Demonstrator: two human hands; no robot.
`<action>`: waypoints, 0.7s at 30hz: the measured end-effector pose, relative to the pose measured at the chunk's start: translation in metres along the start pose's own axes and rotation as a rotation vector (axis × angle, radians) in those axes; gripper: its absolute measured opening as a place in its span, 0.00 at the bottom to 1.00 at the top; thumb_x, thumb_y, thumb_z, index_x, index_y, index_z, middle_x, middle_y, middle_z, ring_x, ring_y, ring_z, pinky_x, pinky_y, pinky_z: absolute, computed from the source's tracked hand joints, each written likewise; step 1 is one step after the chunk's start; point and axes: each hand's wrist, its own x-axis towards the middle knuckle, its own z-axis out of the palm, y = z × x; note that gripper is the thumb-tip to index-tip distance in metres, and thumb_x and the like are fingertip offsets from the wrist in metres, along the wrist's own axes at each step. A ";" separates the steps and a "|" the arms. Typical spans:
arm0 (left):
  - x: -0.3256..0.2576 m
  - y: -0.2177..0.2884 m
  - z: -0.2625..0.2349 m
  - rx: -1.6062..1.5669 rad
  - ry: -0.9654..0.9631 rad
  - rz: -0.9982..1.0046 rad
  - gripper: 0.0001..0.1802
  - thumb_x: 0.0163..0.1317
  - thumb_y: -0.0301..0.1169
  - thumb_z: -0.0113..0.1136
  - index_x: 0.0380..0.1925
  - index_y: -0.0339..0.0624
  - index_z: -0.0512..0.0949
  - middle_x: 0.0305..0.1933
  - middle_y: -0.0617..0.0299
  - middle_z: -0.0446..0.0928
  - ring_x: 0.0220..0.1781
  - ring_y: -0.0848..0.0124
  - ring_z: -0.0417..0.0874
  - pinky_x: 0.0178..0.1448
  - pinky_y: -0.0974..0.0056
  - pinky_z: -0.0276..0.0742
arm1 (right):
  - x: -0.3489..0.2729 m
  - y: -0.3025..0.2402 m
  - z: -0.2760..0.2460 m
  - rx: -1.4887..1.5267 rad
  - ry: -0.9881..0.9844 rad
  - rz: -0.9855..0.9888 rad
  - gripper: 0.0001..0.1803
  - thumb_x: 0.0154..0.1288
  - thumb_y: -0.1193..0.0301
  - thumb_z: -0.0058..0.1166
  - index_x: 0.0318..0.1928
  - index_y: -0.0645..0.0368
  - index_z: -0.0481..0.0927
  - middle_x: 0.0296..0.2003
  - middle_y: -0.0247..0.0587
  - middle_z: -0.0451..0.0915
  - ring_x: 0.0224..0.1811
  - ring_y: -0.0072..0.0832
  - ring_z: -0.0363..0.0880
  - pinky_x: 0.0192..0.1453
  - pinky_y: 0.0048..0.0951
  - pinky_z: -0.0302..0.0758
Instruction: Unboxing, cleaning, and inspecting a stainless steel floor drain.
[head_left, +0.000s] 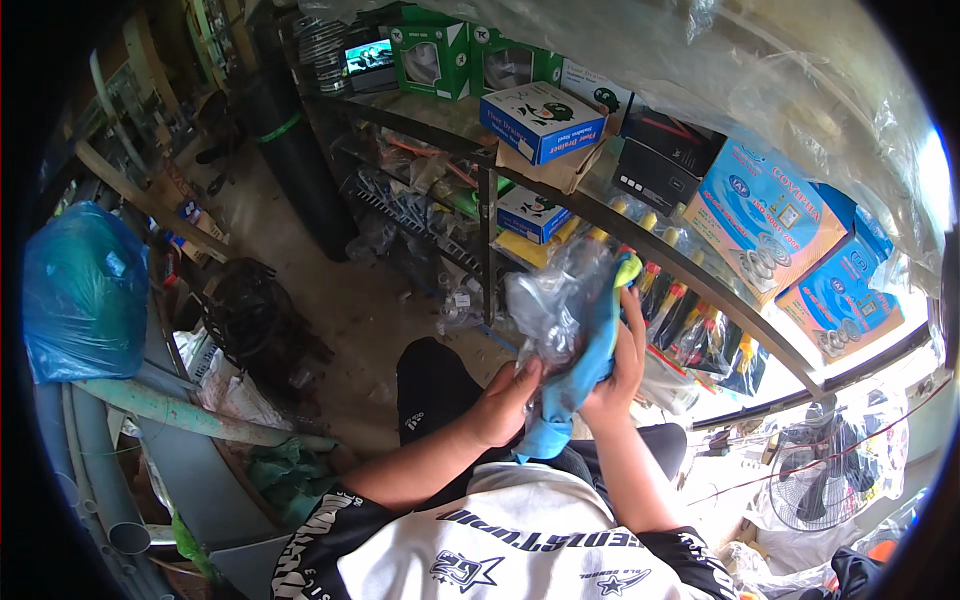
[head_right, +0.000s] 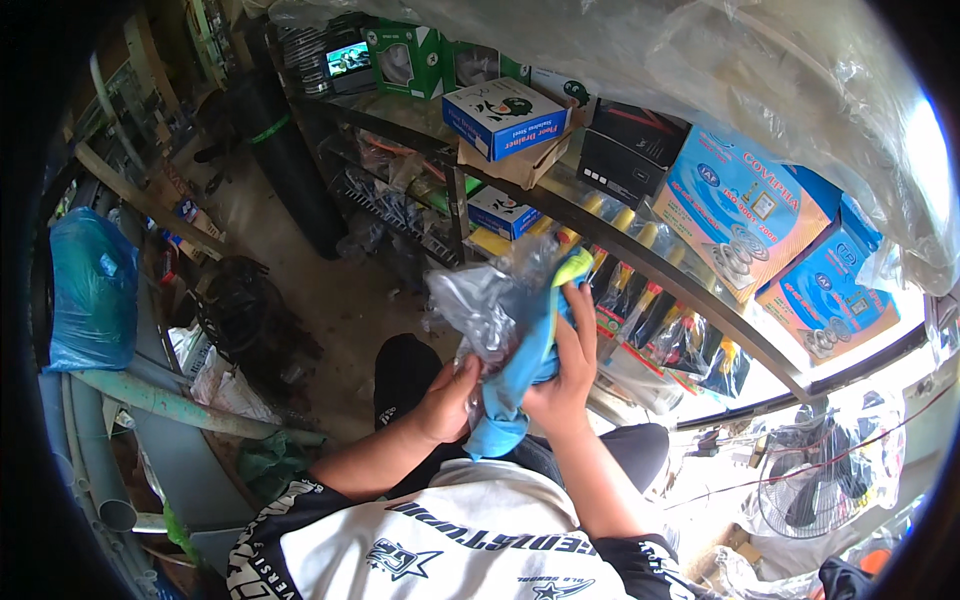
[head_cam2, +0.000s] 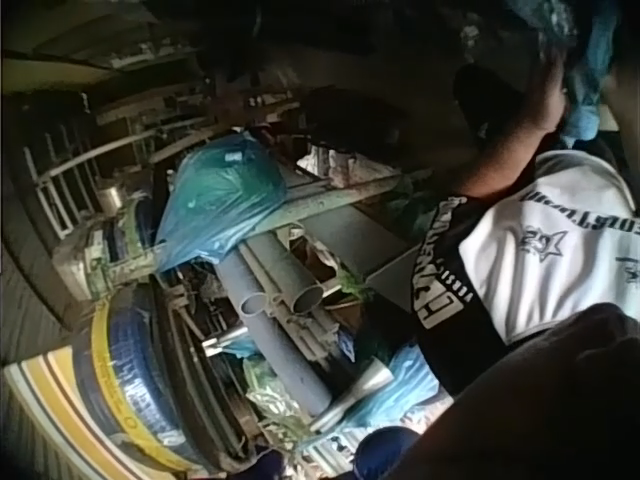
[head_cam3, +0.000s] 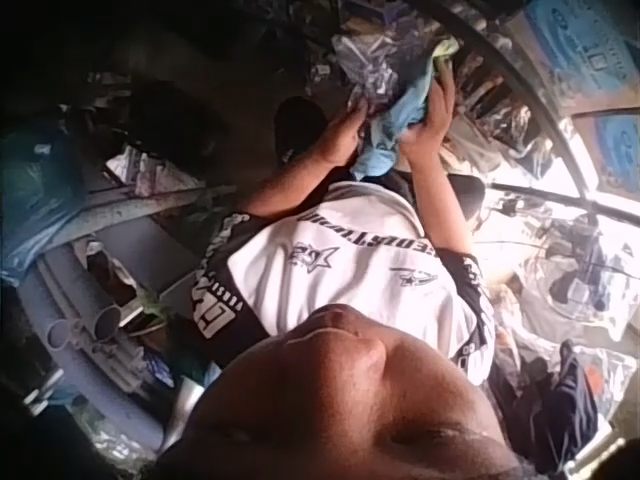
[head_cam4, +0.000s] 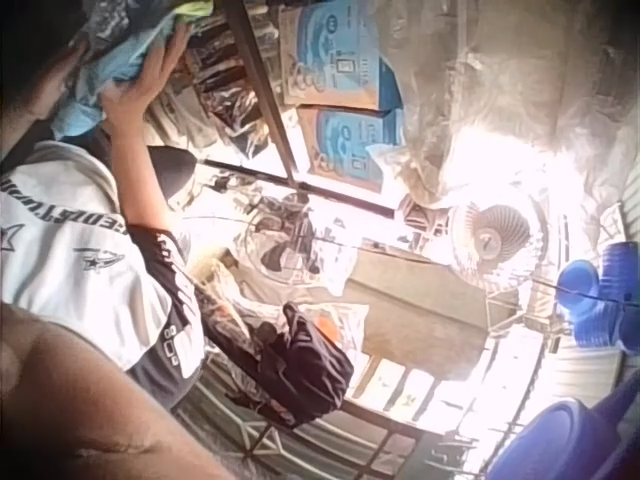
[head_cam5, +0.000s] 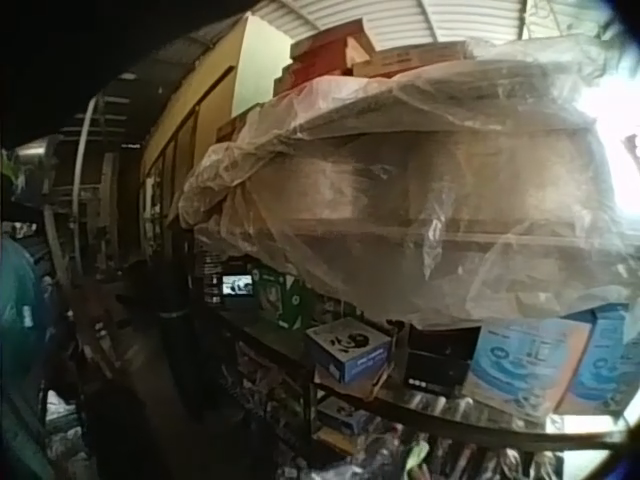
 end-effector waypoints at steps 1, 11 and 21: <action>0.001 0.005 0.006 -0.002 -0.002 0.002 0.25 0.77 0.45 0.39 0.60 0.36 0.70 0.57 0.59 0.76 0.58 0.74 0.75 0.62 0.65 0.70 | -0.009 -0.001 0.007 0.109 0.046 0.119 0.31 0.47 0.67 0.66 0.54 0.65 0.77 0.62 0.61 0.69 0.68 0.61 0.64 0.70 0.50 0.61; -0.008 0.006 -0.019 -0.016 -0.210 -0.102 0.26 0.76 0.46 0.39 0.61 0.36 0.67 0.56 0.57 0.75 0.57 0.70 0.77 0.61 0.61 0.74 | 0.020 0.009 -0.001 0.157 -0.253 -0.178 0.30 0.45 0.61 0.67 0.52 0.58 0.81 0.57 0.47 0.77 0.65 0.56 0.67 0.69 0.55 0.61; -0.009 0.009 -0.003 -0.025 0.014 -0.043 0.26 0.78 0.48 0.35 0.55 0.39 0.72 0.50 0.64 0.76 0.52 0.77 0.75 0.59 0.67 0.70 | 0.011 -0.014 0.000 -0.008 -0.159 -0.228 0.19 0.52 0.64 0.59 0.43 0.61 0.79 0.48 0.48 0.79 0.56 0.55 0.73 0.60 0.50 0.69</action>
